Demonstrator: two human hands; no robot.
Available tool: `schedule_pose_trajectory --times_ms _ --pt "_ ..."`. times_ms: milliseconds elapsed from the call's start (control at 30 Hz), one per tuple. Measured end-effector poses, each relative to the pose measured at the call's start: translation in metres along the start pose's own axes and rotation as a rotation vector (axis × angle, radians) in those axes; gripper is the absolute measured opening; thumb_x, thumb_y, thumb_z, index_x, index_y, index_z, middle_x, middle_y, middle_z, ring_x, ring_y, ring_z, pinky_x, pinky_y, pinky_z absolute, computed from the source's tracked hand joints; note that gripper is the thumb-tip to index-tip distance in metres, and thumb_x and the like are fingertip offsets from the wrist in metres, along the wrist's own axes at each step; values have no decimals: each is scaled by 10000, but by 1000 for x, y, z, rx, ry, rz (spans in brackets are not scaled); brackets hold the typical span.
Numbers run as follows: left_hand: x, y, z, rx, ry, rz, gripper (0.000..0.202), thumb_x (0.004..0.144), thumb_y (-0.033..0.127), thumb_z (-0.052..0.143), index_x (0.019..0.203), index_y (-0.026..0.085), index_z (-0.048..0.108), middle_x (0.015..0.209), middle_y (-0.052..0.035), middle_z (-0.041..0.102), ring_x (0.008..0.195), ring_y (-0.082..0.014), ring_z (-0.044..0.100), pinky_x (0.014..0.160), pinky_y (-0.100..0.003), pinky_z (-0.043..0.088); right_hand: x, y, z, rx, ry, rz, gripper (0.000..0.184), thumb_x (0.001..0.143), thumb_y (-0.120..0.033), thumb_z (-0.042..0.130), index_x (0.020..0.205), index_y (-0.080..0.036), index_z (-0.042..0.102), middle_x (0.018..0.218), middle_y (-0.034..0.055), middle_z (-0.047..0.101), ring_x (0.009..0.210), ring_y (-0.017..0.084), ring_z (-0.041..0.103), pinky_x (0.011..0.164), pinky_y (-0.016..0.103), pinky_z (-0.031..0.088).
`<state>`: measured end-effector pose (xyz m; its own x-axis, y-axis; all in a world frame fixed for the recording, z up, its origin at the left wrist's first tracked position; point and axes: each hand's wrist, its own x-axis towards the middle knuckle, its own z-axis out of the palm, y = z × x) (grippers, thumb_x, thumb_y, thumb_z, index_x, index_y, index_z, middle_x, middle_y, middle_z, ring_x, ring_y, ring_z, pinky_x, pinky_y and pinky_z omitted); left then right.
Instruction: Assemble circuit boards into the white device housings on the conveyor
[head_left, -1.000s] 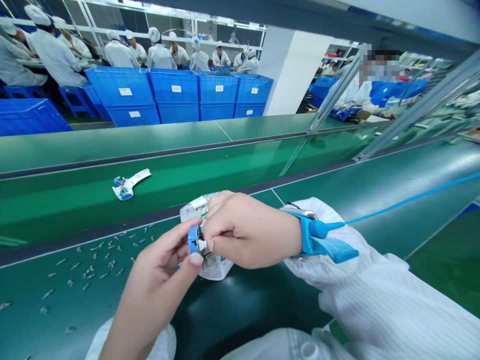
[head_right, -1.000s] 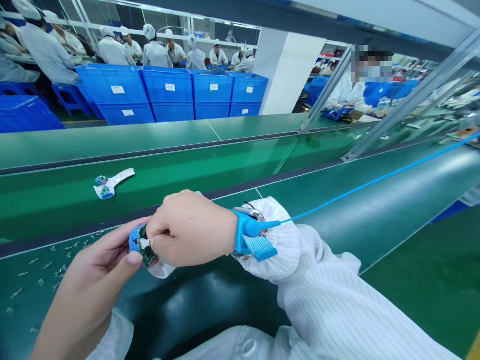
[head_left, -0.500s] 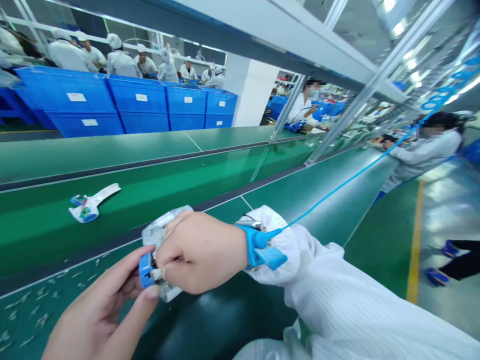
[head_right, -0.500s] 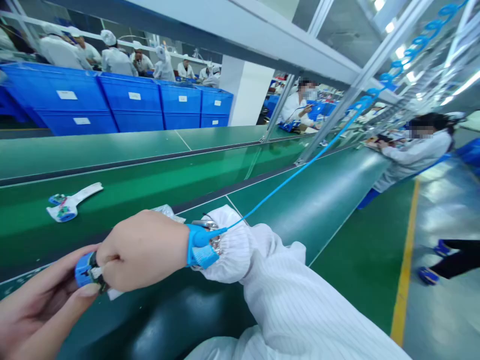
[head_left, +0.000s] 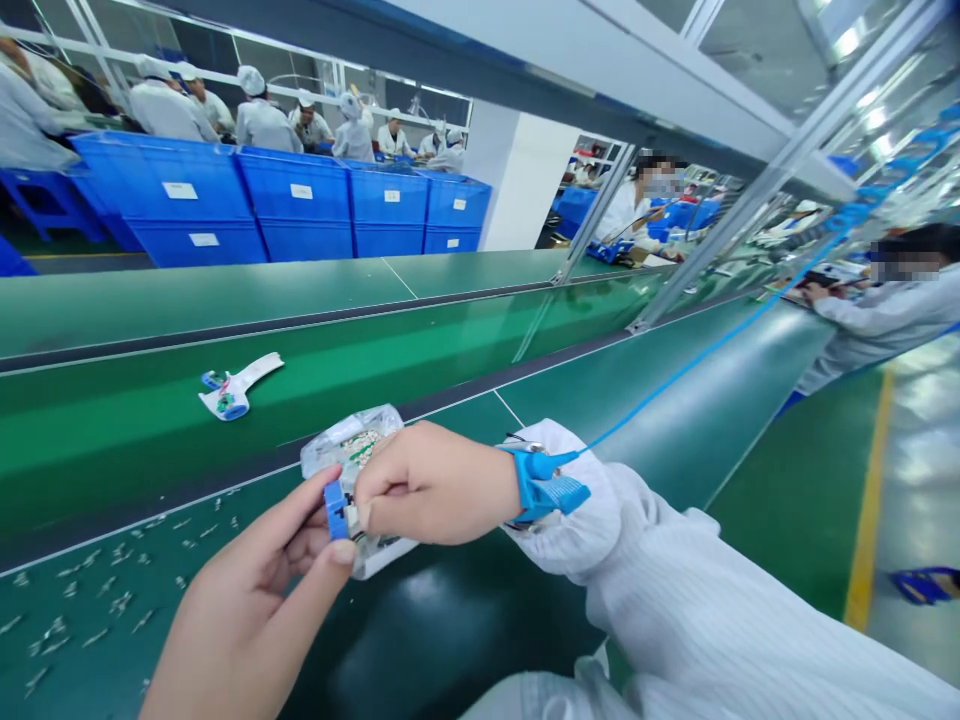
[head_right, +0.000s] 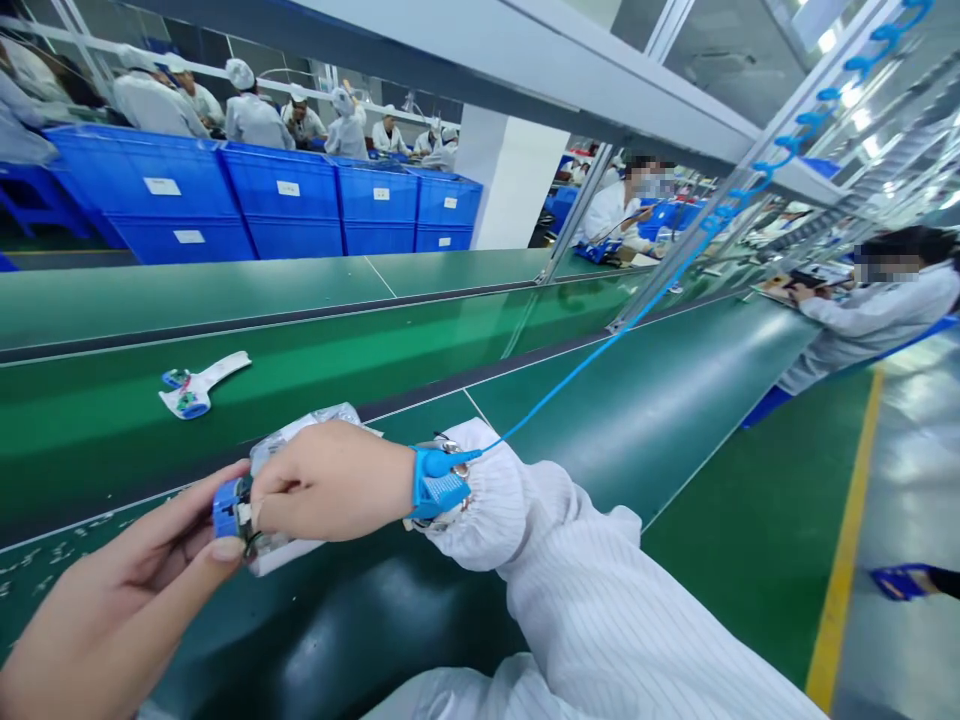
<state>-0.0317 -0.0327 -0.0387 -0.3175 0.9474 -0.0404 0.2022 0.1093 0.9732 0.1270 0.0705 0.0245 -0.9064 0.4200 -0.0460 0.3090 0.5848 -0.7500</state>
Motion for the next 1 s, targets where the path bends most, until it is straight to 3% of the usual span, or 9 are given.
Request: schedule_pose_trajectory --times_ms 267,333,400,500,600,700,867,1000 --pt "-7 1 -3 40 -90 -47 597 695 569 680 1233 319 610 686 5 655 633 -174 649 566 -225 559 -5 6 4 148 54 -17 180 778 -117 545 605 -129 593 550 -51 479 577 66 452 578 181 357" --pt "-6 1 -2 130 -94 -42 644 705 591 653 1285 325 562 779 -13 677 705 -195 659 582 -244 560 -5 10 -1 157 31 -7 181 786 -130 556 614 -120 613 555 -49 507 571 61 468 570 173 361" --pt "-5 2 1 249 -68 -23 687 723 606 617 1342 336 492 996 -44 680 846 -226 657 585 -251 553 -4 21 -10 105 88 100 174 786 -146 574 628 -119 641 579 -47 563 587 63 510 577 165 375" --pt "-4 10 4 405 -17 -5 652 782 594 524 1377 341 434 1226 -59 600 1004 -254 611 516 -231 501 4 54 -36 -85 352 363 187 797 -172 563 648 -124 665 619 -32 618 627 87 562 595 180 392" --pt "-7 19 4 473 -48 17 551 809 556 481 1308 327 523 1198 -50 625 986 -241 621 471 -216 452 17 100 -66 -243 584 557 263 859 -168 467 693 -104 660 681 20 636 700 131 585 622 224 407" --pt "-10 24 3 487 -136 16 465 802 500 499 1221 329 609 1131 -34 672 935 -219 648 471 -203 456 31 144 -86 -367 702 720 244 922 -230 467 835 -105 658 872 54 661 856 163 607 761 293 473" --pt "-7 17 -3 540 -396 55 421 801 443 510 1197 364 629 1070 -18 705 917 -207 671 557 -206 515 60 188 -84 -454 662 848 317 921 -348 537 1166 -148 566 1169 86 588 1017 194 594 874 408 511" --pt "-1 12 -4 603 -511 91 446 802 398 512 1233 333 610 1042 -43 707 856 -206 678 524 -202 500 103 192 -61 -462 447 717 323 921 -334 538 1188 -154 557 1196 91 576 1034 199 589 878 412 513"
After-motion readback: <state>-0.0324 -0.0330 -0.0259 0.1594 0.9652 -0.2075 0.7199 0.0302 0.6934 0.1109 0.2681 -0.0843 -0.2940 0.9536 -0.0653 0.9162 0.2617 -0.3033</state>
